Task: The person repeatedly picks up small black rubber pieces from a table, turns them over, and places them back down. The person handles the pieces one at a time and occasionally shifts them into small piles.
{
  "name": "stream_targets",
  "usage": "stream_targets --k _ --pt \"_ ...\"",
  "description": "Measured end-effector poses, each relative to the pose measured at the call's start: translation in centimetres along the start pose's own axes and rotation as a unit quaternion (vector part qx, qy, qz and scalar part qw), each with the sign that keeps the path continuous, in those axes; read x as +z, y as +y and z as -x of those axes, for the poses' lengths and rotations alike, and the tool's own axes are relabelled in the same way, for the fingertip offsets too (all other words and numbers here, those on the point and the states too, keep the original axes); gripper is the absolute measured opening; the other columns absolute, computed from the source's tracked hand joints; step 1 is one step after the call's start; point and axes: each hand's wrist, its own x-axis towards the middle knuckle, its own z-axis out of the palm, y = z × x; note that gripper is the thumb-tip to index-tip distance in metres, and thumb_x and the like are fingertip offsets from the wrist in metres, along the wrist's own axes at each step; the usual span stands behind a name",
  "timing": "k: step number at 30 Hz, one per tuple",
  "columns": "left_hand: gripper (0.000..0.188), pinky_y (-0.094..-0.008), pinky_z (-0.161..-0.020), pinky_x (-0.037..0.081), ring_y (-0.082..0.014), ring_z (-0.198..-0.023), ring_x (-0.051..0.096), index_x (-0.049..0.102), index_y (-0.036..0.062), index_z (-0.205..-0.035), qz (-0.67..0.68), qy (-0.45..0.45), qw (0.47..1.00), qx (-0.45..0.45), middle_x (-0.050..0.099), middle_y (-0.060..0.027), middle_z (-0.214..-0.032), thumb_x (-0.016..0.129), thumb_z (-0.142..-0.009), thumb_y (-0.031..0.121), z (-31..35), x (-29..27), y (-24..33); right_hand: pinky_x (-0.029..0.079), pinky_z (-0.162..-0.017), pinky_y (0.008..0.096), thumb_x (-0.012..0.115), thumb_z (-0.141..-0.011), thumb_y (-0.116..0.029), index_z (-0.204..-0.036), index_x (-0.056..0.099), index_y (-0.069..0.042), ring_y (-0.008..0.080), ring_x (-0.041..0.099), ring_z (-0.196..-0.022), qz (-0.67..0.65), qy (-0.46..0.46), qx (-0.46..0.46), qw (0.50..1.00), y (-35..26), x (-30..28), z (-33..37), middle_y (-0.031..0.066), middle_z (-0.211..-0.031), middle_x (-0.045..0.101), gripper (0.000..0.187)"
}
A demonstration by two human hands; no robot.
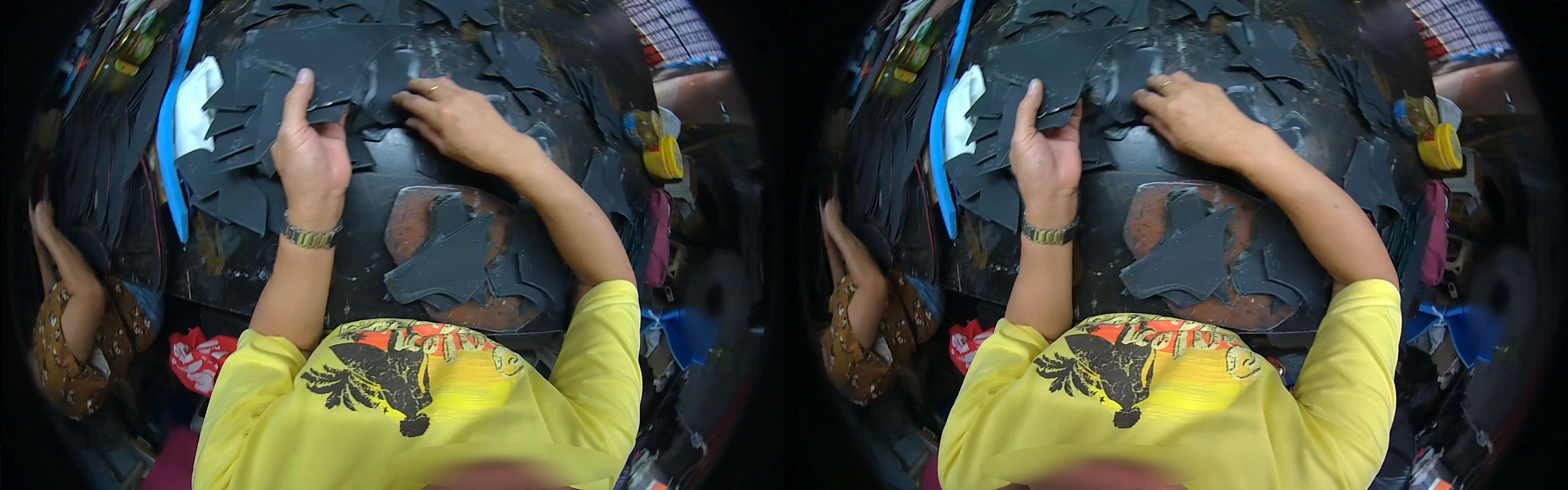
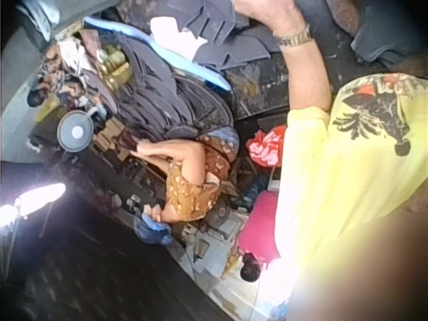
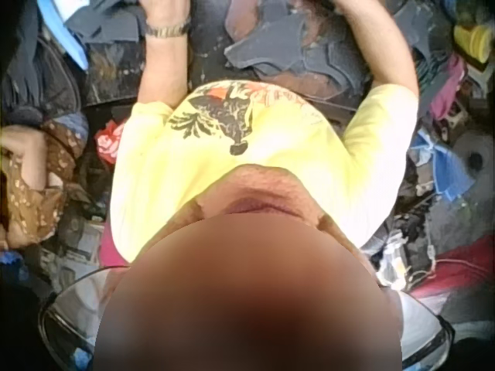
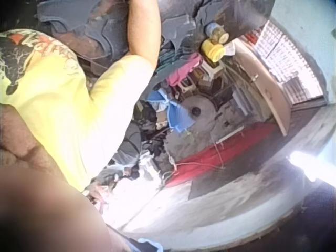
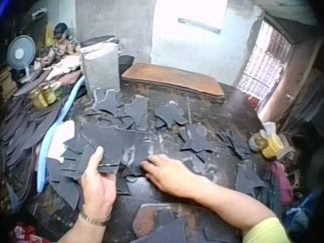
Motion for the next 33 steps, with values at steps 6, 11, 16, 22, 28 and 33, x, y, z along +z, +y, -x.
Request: stream_targets --k 6,11,16,22,28,33 --pt "0.022 -0.0395 -0.089 0.049 -0.0191 -0.101 0.061 0.061 0.0039 -0.110 -0.020 0.000 1.000 -0.011 0.064 -0.0066 -0.107 0.064 -0.089 0.011 0.3 0.5 0.1 0.047 -0.095 0.0391 0.064 -0.087 -0.016 -0.122 0.059 -0.006 0.0336 0.057 -0.110 -0.077 0.051 0.028 0.995 1.0 -2.5 1.6 0.0154 -0.116 0.062 0.037" --pt "0.021 -0.0388 -0.089 0.049 -0.0192 -0.100 0.062 0.063 0.0034 -0.108 -0.043 -0.031 0.998 -0.040 0.065 -0.0069 -0.107 0.065 -0.089 0.012 0.4 0.3 -0.2 0.050 -0.086 0.0284 0.063 -0.090 -0.012 -0.119 0.062 -0.005 0.0176 0.064 -0.099 -0.103 0.121 0.213 0.964 5.0 -5.9 4.8 0.0093 -0.107 0.068 0.029" --pt "0.020 -0.0377 -0.089 0.049 -0.0191 -0.097 0.063 0.065 0.0023 -0.106 -0.132 -0.092 0.981 -0.105 0.067 -0.0072 -0.106 0.065 -0.089 0.013 1.0 0.0 -1.2 0.048 -0.084 0.0243 0.064 -0.091 -0.012 -0.118 0.064 -0.004 0.0100 0.060 -0.094 -0.134 0.133 0.319 0.929 6.7 -7.6 9.3 0.0034 -0.099 0.066 0.029" --pt "0.024 -0.0376 -0.090 0.049 -0.0185 -0.099 0.063 0.064 0.0020 -0.111 -0.123 -0.163 0.958 -0.201 0.067 -0.0078 -0.107 0.065 -0.090 0.015 1.6 -0.1 -2.0 0.048 -0.080 0.0236 0.067 -0.087 -0.012 -0.115 0.065 -0.003 0.0105 0.060 -0.087 -0.176 0.065 0.365 0.912 3.5 -7.7 12.1 0.0044 -0.094 0.066 0.030" --pt "0.031 -0.0367 -0.090 0.052 -0.0217 -0.100 0.063 0.061 -0.0052 -0.111 -0.173 -0.166 0.928 -0.284 0.065 -0.0133 -0.111 0.070 -0.087 0.012 3.7 0.3 -3.7 0.052 -0.071 0.0242 0.062 -0.090 -0.014 -0.136 0.049 -0.007 0.0132 0.064 -0.075 -0.504 0.101 0.336 0.789 -0.7 -7.4 10.4 0.0037 -0.084 0.063 0.049" --pt "0.047 -0.0384 -0.087 0.054 -0.0239 -0.101 0.064 0.056 -0.0073 -0.118 -0.164 -0.201 0.920 -0.294 0.063 -0.0160 -0.112 0.059 -0.095 0.034 4.4 0.7 -4.2 0.051 -0.064 0.0219 0.066 -0.085 -0.005 -0.135 0.048 -0.007 0.0114 0.062 -0.069 -0.553 0.117 0.348 0.748 -1.8 -6.5 8.9 0.0008 -0.078 0.056 0.053"
